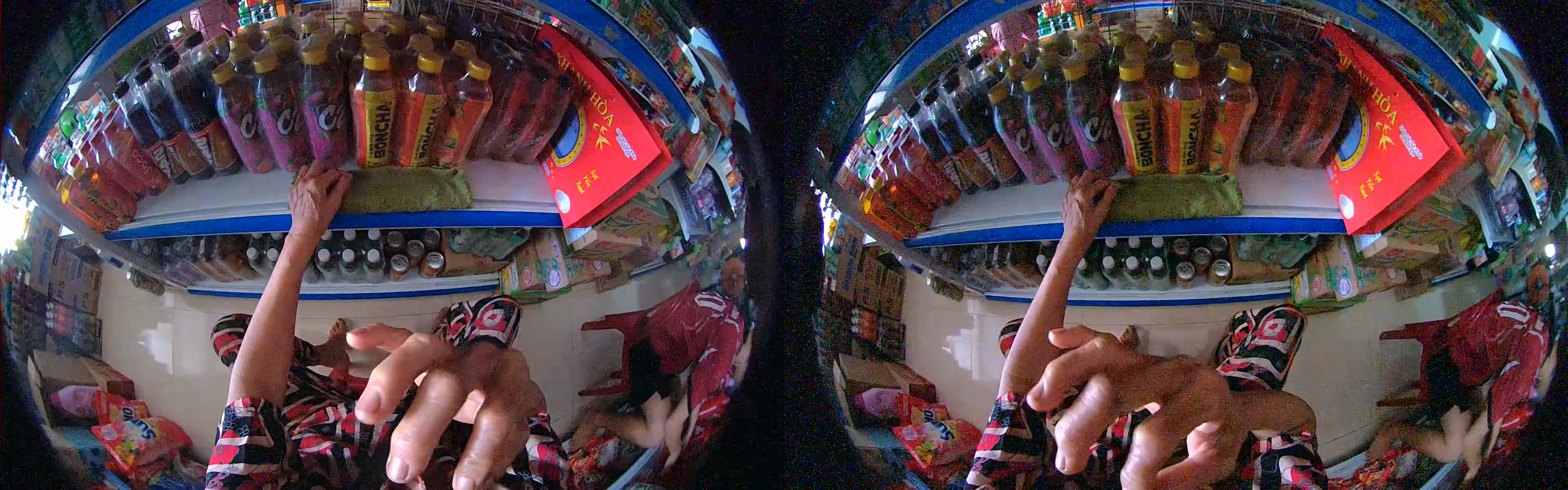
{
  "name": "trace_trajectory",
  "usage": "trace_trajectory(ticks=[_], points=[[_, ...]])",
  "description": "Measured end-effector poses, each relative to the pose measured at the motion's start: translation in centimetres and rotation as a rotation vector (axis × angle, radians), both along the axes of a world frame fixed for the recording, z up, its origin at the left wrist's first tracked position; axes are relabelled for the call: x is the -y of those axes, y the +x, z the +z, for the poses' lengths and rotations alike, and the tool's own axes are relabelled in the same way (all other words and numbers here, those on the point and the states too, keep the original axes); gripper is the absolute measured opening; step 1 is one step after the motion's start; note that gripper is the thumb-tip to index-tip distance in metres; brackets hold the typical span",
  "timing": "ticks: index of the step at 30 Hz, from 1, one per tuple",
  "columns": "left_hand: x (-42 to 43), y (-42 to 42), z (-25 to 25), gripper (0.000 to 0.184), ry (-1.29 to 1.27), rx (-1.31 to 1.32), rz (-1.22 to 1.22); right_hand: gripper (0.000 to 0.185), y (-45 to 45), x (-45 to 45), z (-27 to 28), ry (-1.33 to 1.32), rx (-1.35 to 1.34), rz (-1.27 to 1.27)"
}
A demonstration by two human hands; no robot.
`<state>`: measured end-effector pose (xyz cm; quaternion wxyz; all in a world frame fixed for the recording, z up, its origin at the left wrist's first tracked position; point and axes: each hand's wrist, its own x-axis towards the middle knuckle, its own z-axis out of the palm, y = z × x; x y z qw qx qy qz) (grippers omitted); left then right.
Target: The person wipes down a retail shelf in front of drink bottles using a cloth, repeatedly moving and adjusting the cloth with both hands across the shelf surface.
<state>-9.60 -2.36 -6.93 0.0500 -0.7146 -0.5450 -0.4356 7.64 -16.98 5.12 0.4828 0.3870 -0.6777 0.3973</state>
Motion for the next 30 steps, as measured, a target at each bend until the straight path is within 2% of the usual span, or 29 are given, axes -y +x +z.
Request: trace_trajectory(ticks=[1,2,3,4,6,7,9,11,13,14,17,22,25,30], points=[[-0.1,0.0,-0.2,0.019,0.011,-0.002,0.005,0.019,0.8,1.7,1.2,-0.198,0.096,-0.115],[-0.2,0.0,-0.4,0.020,0.023,-0.005,0.009,0.016,1.6,3.4,2.5,-0.401,0.200,-0.201],[-0.1,0.0,-0.4,0.020,0.031,0.000,0.001,0.014,1.7,3.3,2.0,-0.453,0.259,-0.176],[0.0,0.0,-0.3,0.020,0.039,0.005,-0.007,0.016,1.9,2.3,1.1,-0.378,0.328,-0.307],[0.2,0.0,0.1,0.020,0.024,0.005,-0.022,0.022,1.9,-0.2,-0.9,-0.205,0.442,-0.774],[0.2,-0.1,0.1,0.019,0.000,0.000,-0.026,0.027,1.8,-1.3,-1.8,-0.102,0.480,-1.108],[0.2,-0.1,-0.1,0.017,0.019,0.017,-0.046,0.037,1.8,-4.5,-3.5,-0.264,0.659,-1.290],[0.4,0.1,0.3,0.017,-0.029,0.013,-0.023,0.044,2.4,-7.9,-7.9,-0.260,0.754,-1.606],[0.4,0.1,0.3,0.016,-0.017,-0.002,-0.019,0.047,4.1,-10.4,-11.7,-0.181,0.907,-1.763],[0.4,0.2,0.2,0.015,-0.003,0.002,-0.025,0.048,4.9,-11.0,-12.6,0.008,0.946,-1.847],[0.2,-0.2,0.1,0.014,0.015,-0.033,-0.048,0.049,4.8,-10.8,-12.6,0.062,0.924,-1.882],[0.8,-0.1,0.7,0.016,-0.087,-0.032,-0.056,0.051,4.9,-10.6,-12.7,0.022,0.905,-1.960],[0.7,0.0,0.6,0.016,-0.039,-0.014,-0.070,0.053,4.8,-10.6,-13.5,-0.017,0.846,-2.057],[0.8,0.2,0.6,0.016,-0.056,-0.029,-0.077,0.054,3.2,-10.3,-13.0,-0.111,0.952,-2.098]])
